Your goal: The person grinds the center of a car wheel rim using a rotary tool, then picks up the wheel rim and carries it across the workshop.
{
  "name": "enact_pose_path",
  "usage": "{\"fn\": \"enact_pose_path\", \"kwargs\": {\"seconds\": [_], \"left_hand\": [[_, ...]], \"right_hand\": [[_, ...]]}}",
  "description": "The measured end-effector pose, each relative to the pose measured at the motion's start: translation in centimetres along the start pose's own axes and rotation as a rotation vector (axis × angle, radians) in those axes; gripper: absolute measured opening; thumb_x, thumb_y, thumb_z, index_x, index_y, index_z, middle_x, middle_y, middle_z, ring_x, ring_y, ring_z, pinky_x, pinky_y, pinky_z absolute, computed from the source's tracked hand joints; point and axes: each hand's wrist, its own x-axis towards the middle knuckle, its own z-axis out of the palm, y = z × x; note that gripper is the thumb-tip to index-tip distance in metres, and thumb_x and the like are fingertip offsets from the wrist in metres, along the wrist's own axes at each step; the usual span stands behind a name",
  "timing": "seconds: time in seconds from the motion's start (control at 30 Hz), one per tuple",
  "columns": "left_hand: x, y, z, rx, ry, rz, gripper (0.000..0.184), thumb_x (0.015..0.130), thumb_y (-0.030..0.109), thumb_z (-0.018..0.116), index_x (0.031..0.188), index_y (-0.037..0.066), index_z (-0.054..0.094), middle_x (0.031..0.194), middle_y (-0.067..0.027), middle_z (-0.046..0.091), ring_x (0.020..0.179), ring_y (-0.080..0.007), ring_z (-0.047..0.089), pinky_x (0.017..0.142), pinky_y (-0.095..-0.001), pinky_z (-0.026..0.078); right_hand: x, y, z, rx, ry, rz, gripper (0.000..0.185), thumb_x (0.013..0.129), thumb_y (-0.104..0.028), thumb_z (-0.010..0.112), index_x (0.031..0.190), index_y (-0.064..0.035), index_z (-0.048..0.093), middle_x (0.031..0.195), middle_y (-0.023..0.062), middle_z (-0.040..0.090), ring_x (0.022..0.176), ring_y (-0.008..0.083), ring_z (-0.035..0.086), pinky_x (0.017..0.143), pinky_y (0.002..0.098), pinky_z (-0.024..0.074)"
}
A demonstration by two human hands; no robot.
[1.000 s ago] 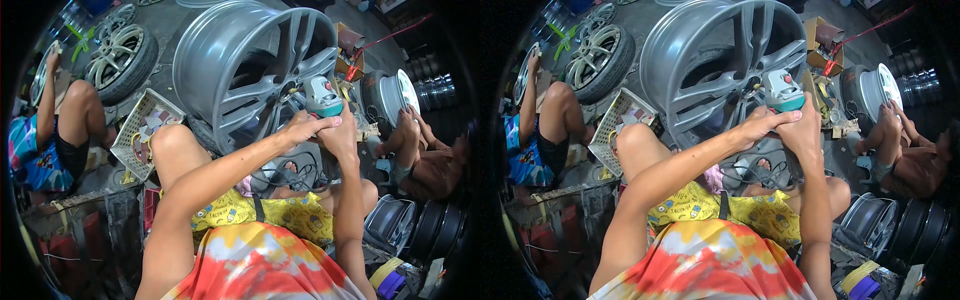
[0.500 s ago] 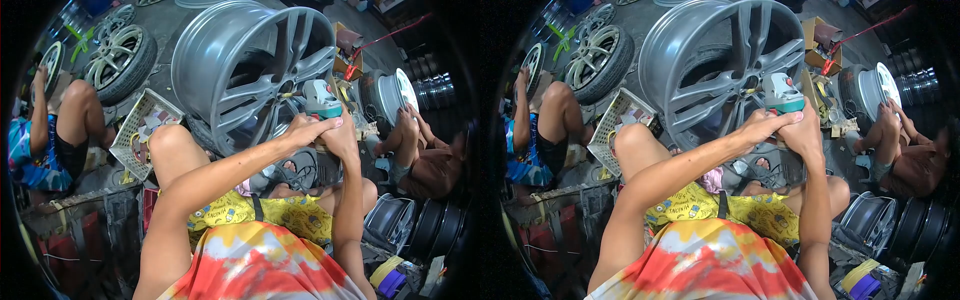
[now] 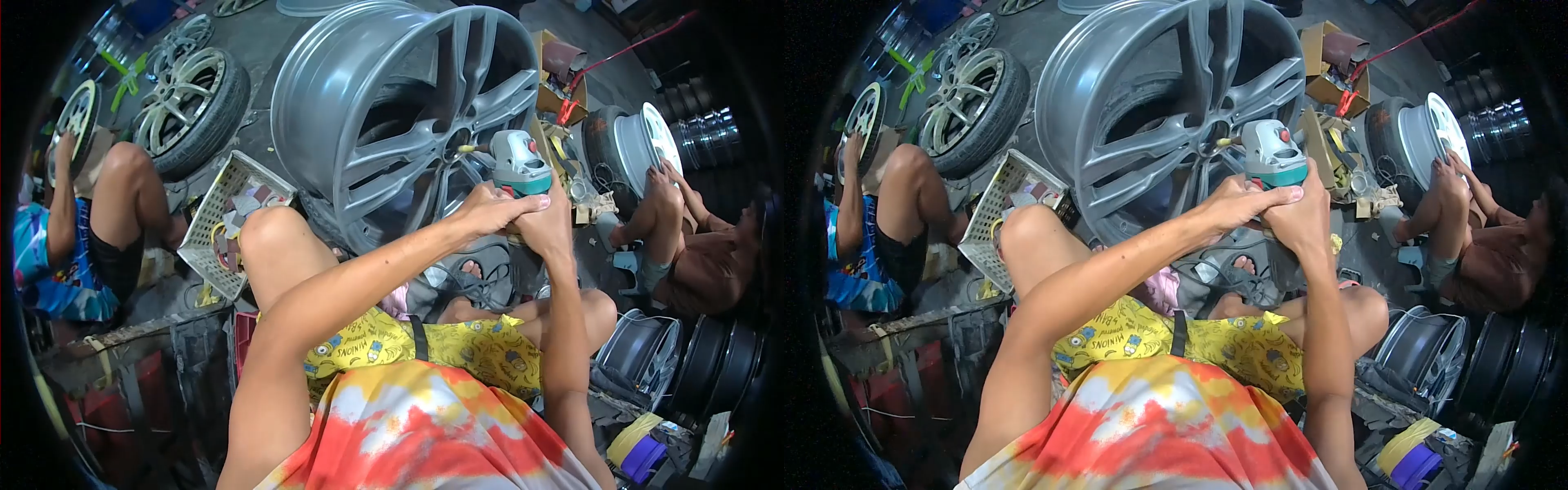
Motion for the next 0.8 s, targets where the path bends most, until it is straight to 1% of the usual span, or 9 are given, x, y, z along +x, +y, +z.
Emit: {"fn": "enact_pose_path", "kwargs": {"seconds": [0.07, 0.17, 0.33, 0.43, 0.47, 0.53, 0.57, 0.63, 0.8], "left_hand": [[0.5, -0.5, -0.2, -0.012, -0.015, 0.046, 0.066, 0.087, 0.048, 0.086, 0.13, 0.002, 0.066, 0.115, -0.0102, 0.074, 0.097, -0.0163, 0.072, 0.082, -0.0309, 0.059], [-0.5, -0.9, 0.6, 0.01, 0.068, 0.091, 0.068, 0.086, 0.045, 0.088, 0.13, -0.001, 0.065, 0.113, -0.0082, 0.073, 0.096, -0.0129, 0.07, 0.082, -0.0283, 0.058], [-0.5, -0.5, 1.0, 0.133, 0.148, -0.038, 0.07, 0.084, 0.044, 0.09, 0.13, -0.002, 0.065, 0.115, -0.0096, 0.073, 0.1, -0.0135, 0.069, 0.088, -0.0279, 0.056], [1.7, -2.6, -0.7, 0.094, 0.111, 0.096, 0.077, 0.082, 0.041, 0.093, 0.135, -0.004, 0.062, 0.122, -0.0111, 0.072, 0.108, -0.015, 0.068, 0.094, -0.0294, 0.055], [1.9, -3.2, -0.8, 0.096, 0.11, 0.096, 0.077, 0.082, 0.041, 0.093, 0.135, -0.004, 0.062, 0.122, -0.0111, 0.072, 0.108, -0.015, 0.068, 0.094, -0.0294, 0.055], [1.2, -3.4, -0.5, 0.018, 0.13, 0.221, 0.083, 0.077, 0.046, 0.093, 0.132, -0.007, 0.061, 0.118, -0.0147, 0.073, 0.104, -0.0159, 0.069, 0.091, -0.0311, 0.056], [0.9, -3.6, -0.4, 0.017, 0.131, 0.22, 0.083, 0.077, 0.046, 0.093, 0.132, -0.007, 0.061, 0.118, -0.0147, 0.073, 0.104, -0.0159, 0.069, 0.091, -0.0311, 0.056], [-0.6, -2.1, 0.4, 0.12, 0.189, 0.036, 0.07, 0.085, 0.035, 0.091, 0.137, -0.002, 0.061, 0.123, -0.0086, 0.072, 0.108, -0.0133, 0.067, 0.096, -0.0299, 0.053], [1.6, -3.4, -0.7, 0.086, 0.078, 0.12, 0.069, 0.087, 0.038, 0.089, 0.137, 0.0, 0.062, 0.122, -0.0077, 0.072, 0.11, -0.0128, 0.066, 0.098, -0.0304, 0.052]], "right_hand": [[0.0, 0.0, 0.2, 0.001, 0.049, 0.023, 0.057, 0.072, -0.021, 0.089, 0.116, 0.0013, 0.06, 0.1, 0.0262, 0.076, 0.097, 0.0419, 0.076, 0.084, 0.0454, 0.0585], [-0.7, -0.1, -0.2, 0.006, -0.04, 0.039, 0.06, 0.07, -0.022, 0.091, 0.117, 0.0014, 0.06, 0.102, 0.0243, 0.077, 0.098, 0.0377, 0.077, 0.086, 0.0444, 0.0587], [-1.1, 0.4, 0.2, 0.084, 0.008, 0.066, 0.063, 0.069, -0.022, 0.092, 0.117, 0.0012, 0.059, 0.1, 0.0233, 0.077, 0.096, 0.0358, 0.078, 0.085, 0.0431, 0.0589], [-0.7, 1.7, 1.3, 0.027, 0.044, -0.002, 0.063, 0.069, -0.021, 0.092, 0.115, 0.0014, 0.055, 0.098, 0.0244, 0.076, 0.095, 0.0373, 0.078, 0.083, 0.0431, 0.059], [-0.8, 1.9, 1.3, 0.028, 0.045, -0.002, 0.063, 0.069, -0.021, 0.092, 0.115, 0.0014, 0.055, 0.098, 0.0244, 0.076, 0.095, 0.0373, 0.078, 0.083, 0.0431, 0.059], [-1.0, 1.4, 1.5, 0.06, 0.029, 0.017, 0.061, 0.07, -0.022, 0.092, 0.113, 0.001, 0.055, 0.098, 0.0245, 0.076, 0.095, 0.0379, 0.078, 0.083, 0.043, 0.0589], [-1.3, 1.3, 1.4, 0.061, 0.021, 0.018, 0.06, 0.07, -0.022, 0.092, 0.113, 0.0005, 0.056, 0.098, 0.0246, 0.076, 0.096, 0.0378, 0.078, 0.083, 0.0429, 0.0586], [-1.4, 1.8, 1.5, 0.073, 0.008, 0.038, 0.06, 0.071, -0.022, 0.092, 0.112, 0.0004, 0.056, 0.098, 0.0244, 0.076, 0.096, 0.0381, 0.077, 0.083, 0.0429, 0.0585], [-1.2, 2.4, 1.9, 0.108, 0.091, -0.016, 0.059, 0.069, -0.02, 0.091, 0.112, 0.0008, 0.056, 0.096, 0.0238, 0.075, 0.095, 0.0396, 0.077, 0.082, 0.0436, 0.0581]]}}
